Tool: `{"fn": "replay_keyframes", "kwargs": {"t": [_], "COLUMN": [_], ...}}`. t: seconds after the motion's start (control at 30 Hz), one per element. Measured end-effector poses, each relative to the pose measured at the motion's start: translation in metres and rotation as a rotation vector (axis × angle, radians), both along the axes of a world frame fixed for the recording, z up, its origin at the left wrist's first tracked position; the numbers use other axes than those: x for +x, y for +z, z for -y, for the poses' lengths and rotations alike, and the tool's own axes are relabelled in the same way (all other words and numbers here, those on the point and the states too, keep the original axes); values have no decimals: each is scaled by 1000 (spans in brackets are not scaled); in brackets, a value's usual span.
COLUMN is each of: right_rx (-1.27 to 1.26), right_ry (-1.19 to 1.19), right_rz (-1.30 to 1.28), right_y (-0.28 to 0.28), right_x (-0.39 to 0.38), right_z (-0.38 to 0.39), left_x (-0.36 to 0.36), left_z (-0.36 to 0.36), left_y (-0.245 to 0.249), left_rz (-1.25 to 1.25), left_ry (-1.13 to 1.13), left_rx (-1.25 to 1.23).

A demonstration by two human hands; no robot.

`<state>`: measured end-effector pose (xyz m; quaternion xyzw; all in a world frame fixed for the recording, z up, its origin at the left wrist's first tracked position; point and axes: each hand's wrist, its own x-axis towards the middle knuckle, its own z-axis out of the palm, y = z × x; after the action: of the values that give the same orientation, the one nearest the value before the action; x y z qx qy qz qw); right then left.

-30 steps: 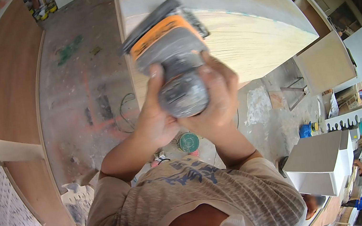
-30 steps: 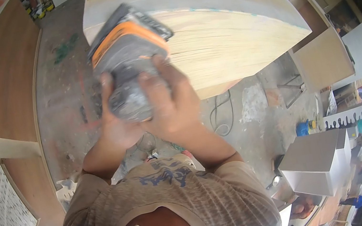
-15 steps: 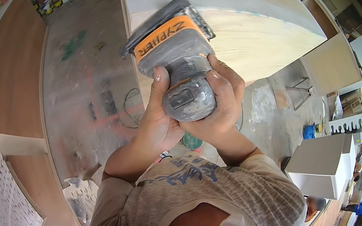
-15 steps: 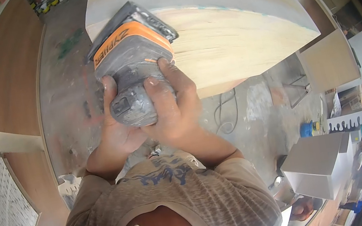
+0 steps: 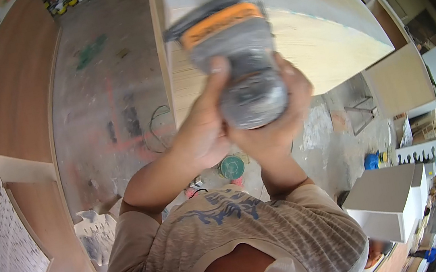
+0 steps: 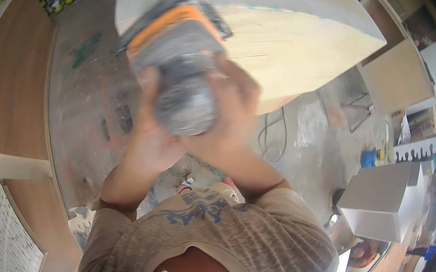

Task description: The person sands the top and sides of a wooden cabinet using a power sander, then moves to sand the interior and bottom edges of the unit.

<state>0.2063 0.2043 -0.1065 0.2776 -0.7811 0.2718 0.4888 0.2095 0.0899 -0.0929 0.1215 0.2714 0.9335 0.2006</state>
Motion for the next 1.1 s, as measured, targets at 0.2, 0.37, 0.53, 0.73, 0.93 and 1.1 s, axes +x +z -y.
{"fn": "replay_keyframes", "kwargs": {"t": [0.2, 0.37, 0.53, 0.73, 0.93, 1.1], "right_rx": [-283, -441, -498, -217, -379, -386], "right_ry": [174, 159, 33, 158, 270, 152], "right_rz": [80, 9, -95, -227, -95, -136], "right_y": [-14, 4, 29, 21, -7, -10], "right_x": [-12, -14, -11, -13, -10, -22], "right_z": [-33, -8, 8, 37, 31, -18], "left_x": [-20, -22, -7, 16, 22, 14], "left_z": [-31, -13, -1, 24, 11, 13], "left_y": [-3, 4, 11, -14, -40, -24], "left_rz": [15, -165, -779, -615, -605, -748], "left_ry": [-68, -63, 182, 286, 469, 220], "left_rx": [-35, -267, -595, -474, -471, -1050]}}
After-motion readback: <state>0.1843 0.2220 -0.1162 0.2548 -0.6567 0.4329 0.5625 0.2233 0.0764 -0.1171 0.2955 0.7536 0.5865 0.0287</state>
